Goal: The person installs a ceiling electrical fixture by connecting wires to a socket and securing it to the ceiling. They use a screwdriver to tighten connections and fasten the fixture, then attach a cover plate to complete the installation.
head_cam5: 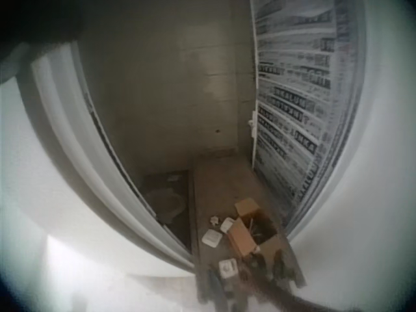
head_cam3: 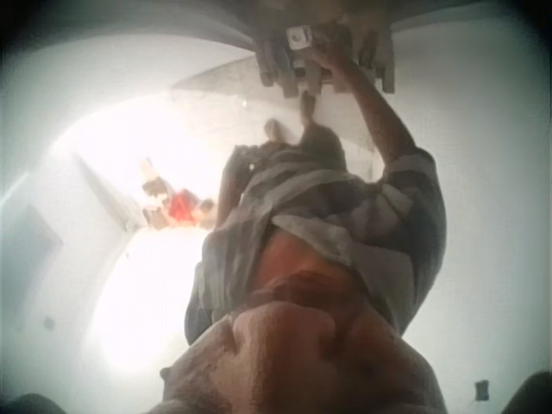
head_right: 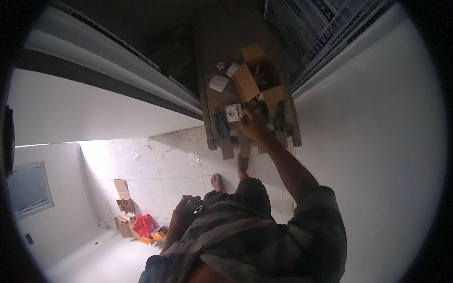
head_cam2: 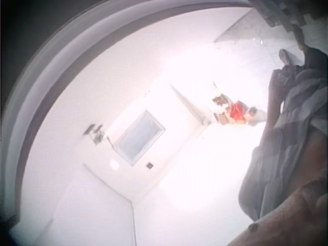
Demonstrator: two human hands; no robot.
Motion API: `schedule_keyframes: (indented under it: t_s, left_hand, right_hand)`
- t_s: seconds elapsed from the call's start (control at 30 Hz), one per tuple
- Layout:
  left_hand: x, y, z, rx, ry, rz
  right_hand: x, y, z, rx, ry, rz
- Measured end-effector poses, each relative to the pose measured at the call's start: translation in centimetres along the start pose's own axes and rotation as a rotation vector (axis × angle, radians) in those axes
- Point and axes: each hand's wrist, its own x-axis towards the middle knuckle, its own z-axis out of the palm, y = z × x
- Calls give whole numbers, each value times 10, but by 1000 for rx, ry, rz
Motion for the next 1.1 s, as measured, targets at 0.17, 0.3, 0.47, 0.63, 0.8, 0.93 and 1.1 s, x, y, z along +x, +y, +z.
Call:
schedule_keyframes:
  t_s: [0.17,0.3,0.47,0.63,0.8,0.93,1.1]
  left_hand:
    - [12,45,-20,421,-259,-78]
    - [21,66,-47,916,-395,259]
    - [41,88,-53,719,-257,417]
    - [28,128,-28,531,-266,515]
    - [14,145,-24,-553,-700,305]
    - [-23,162,-15,-676,-938,304]
    - [-43,173,-4,-35,-422,679]
  right_hand:
    - [-118,-10,-39,351,175,463]
    - [-226,-29,-42,313,227,755]
    - [-307,-96,-52,345,392,903]
    - [-355,-180,-41,975,508,761]
    - [-364,-266,-20,1420,554,553]
    - [-364,-324,-28,1519,180,273]
    - [-361,-390,-35,774,116,323]
